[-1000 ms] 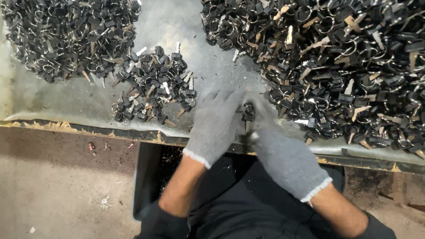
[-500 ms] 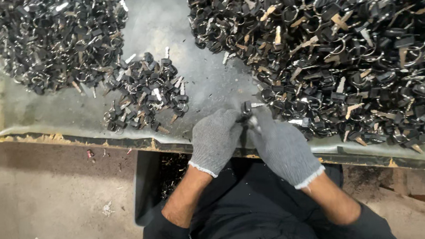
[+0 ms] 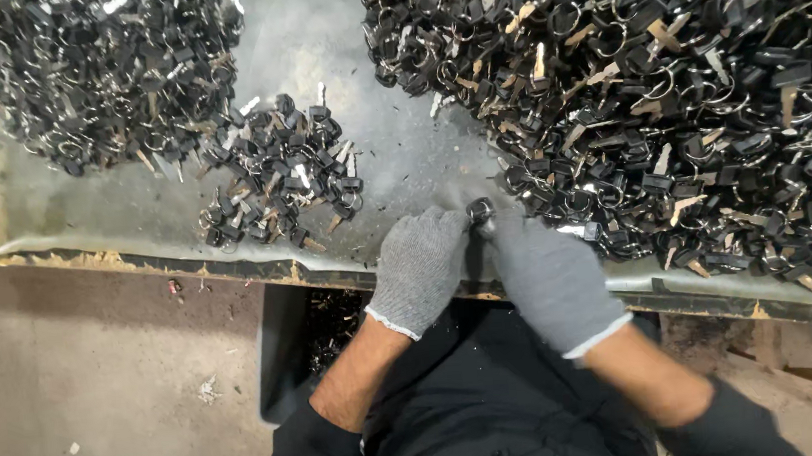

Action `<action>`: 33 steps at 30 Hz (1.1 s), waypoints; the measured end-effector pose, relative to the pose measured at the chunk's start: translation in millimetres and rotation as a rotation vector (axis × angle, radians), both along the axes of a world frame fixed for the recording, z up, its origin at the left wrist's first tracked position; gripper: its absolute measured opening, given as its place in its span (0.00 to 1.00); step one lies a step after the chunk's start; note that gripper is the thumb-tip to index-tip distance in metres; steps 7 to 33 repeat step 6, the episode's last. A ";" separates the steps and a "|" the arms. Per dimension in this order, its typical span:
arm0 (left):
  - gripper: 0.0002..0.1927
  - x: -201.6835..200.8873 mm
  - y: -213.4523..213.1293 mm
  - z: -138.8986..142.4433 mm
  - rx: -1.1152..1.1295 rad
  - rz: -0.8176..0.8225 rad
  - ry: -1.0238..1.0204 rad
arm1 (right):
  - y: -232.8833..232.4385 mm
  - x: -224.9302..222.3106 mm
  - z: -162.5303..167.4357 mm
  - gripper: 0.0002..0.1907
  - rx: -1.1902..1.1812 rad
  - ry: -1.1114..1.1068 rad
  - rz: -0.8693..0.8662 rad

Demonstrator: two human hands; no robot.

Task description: The person, wearing gray work gloves, picks small black key blanks one at a time from a large pile on a metal workbench, briefly handles each item, and drops it into a bin below the bench. The sorted items accumulate in a small pile on the bench as the person continues working through the larger pile.

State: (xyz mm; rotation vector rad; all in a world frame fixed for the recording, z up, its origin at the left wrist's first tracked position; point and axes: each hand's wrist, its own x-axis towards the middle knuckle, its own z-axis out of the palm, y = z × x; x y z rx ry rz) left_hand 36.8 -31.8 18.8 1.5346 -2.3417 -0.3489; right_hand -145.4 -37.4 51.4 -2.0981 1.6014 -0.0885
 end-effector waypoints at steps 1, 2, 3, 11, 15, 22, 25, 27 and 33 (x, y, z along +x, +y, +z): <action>0.08 -0.3 -1.0 -3.2 -0.025 -0.014 -0.044 | 1.1 8.2 -3.9 0.15 -0.024 0.070 -0.013; 0.09 -0.2 -0.3 -4.6 -0.029 -0.029 -0.057 | 2.1 11.6 -5.4 0.14 -0.050 0.138 -0.027; 0.09 0.2 -0.8 -5.1 -0.039 -0.048 -0.071 | 0.8 8.1 -4.6 0.15 -0.030 0.102 0.002; 0.11 4.3 -4.3 -4.7 -0.016 -0.009 0.011 | -10.0 -5.0 0.8 0.26 0.086 -0.041 0.042; 0.11 4.3 -4.3 -4.7 -0.016 -0.009 0.011 | -10.0 -5.0 0.8 0.26 0.086 -0.041 0.042; 0.11 4.3 -4.3 -4.7 -0.016 -0.009 0.011 | -10.0 -5.0 0.8 0.26 0.086 -0.041 0.042; 0.11 4.3 -4.3 -4.7 -0.016 -0.009 0.011 | -10.0 -5.0 0.8 0.26 0.086 -0.041 0.042; 0.11 4.3 -4.3 -4.7 -0.016 -0.009 0.011 | -10.0 -5.0 0.8 0.26 0.086 -0.041 0.042; 0.11 4.3 -4.3 -4.7 -0.016 -0.009 0.011 | -10.0 -5.0 0.8 0.26 0.086 -0.041 0.042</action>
